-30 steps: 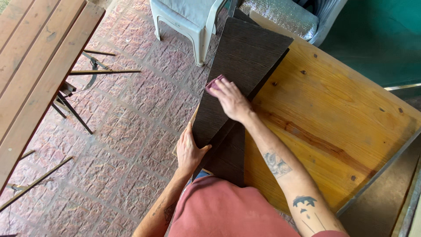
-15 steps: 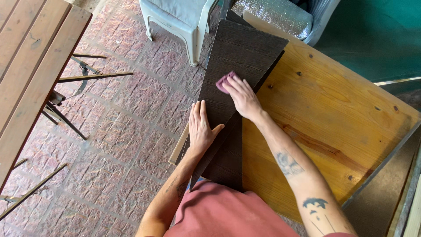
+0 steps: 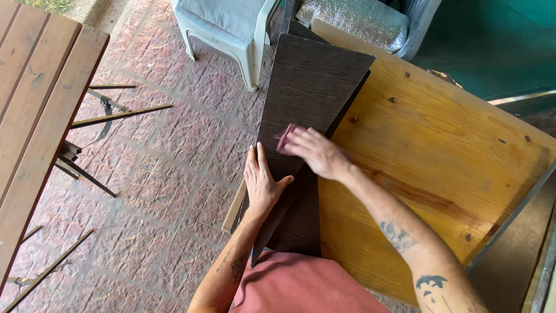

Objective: The person wipes dark wooden planks with a pink cloth on a wooden workbench. They repeatedly pick up individual planks, wipe them, and place them back down or stack them while working in an outdoor area.

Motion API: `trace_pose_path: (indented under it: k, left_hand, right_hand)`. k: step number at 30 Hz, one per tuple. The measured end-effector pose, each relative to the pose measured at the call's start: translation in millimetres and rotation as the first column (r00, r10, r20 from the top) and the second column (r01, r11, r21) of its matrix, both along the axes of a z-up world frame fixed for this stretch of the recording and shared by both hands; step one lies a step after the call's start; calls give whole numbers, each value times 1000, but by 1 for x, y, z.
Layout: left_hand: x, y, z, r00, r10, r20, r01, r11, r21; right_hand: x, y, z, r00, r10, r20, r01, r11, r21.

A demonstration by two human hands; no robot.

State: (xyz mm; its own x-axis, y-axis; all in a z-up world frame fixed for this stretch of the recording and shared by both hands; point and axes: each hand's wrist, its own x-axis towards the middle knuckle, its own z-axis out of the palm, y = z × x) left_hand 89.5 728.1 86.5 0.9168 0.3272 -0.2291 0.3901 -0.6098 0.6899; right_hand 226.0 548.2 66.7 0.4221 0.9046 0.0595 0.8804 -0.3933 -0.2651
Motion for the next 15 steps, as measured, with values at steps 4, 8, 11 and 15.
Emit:
trace_pose_path:
  k: [4,8,11,15]
  left_hand:
    - [3,0,4,998,-26,-56,27,999,18]
    - [4,1,8,997,-36,-68,36,999,-11]
    - [4,1,10,998,-30,-46,29,1000,-11]
    - [4,1,6,999,-25,-41,24,1000,-20]
  right_hand:
    - [60,-4,-7,982,-186,-23,187,978,89]
    - [107,34,-37,954,-272,124,253,956,151]
    - [99,67,-53,976,-181,124,154,968,200]
    - [54,69,-48,994,-106,26,98,973,209]
